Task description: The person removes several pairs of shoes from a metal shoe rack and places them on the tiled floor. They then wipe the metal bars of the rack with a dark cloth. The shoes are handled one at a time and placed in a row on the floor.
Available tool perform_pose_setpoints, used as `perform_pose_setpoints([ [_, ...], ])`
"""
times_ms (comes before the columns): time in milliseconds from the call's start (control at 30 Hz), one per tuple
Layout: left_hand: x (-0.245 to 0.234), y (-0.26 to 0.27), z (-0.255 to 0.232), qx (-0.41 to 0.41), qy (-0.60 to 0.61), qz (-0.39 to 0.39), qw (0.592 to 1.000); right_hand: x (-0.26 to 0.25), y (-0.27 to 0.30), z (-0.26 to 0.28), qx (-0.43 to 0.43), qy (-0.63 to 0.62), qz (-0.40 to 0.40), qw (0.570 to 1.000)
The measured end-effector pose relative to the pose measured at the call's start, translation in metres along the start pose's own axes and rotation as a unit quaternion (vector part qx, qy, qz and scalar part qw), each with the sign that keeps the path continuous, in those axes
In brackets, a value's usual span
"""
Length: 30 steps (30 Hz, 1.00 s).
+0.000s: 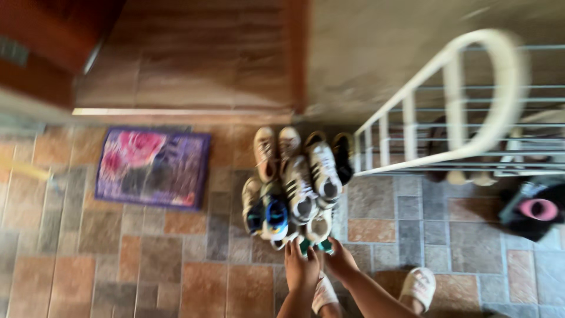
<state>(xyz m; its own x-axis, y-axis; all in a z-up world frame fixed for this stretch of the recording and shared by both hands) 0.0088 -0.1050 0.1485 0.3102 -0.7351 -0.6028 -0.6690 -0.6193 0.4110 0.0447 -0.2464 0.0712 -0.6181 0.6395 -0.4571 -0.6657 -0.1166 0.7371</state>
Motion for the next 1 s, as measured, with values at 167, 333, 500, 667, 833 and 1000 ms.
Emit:
perform_pose_setpoints([
  [167, 0.058, 0.018, -0.06, 0.079, -0.034, 0.06, 0.994, -0.092, 0.015, -0.06, 0.128, -0.007, -0.027, 0.991],
  [333, 0.134, 0.051, -0.111, 0.113, -0.057, 0.095, 0.987, -0.184, 0.001, -0.125, 0.13, -0.028, -0.102, 0.986],
  [500, 0.196, 0.091, -0.145, 0.101, -0.062, 0.124, 0.985, -0.253, -0.015, -0.181, 0.075, -0.055, -0.148, 0.985],
  [667, 0.242, 0.117, -0.175, 0.084, -0.063, 0.156, 0.982, -0.296, -0.033, -0.199, 0.062, -0.154, -0.119, 0.979],
  [833, 0.276, 0.108, -0.187, 0.111, -0.066, 0.149, 0.98, -0.318, -0.065, -0.198, 0.045, -0.221, -0.087, 0.97],
  [1000, 0.312, 0.068, -0.178, 0.139, -0.061, 0.138, 0.979, -0.303, -0.125, -0.199, 0.08, -0.299, -0.043, 0.95],
])
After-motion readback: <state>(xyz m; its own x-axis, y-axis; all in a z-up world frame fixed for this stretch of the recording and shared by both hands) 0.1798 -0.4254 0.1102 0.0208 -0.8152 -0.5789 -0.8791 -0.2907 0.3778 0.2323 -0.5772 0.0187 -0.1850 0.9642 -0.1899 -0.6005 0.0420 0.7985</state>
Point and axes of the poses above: each hand's wrist, its own y-axis away from the middle knuckle, its own x-axis out of the palm, z = x × y, the point moved 2 cm from there along -y, towards the middle knuckle, and after that the axes turned 9 degrees about y, right-handed, at the moved point
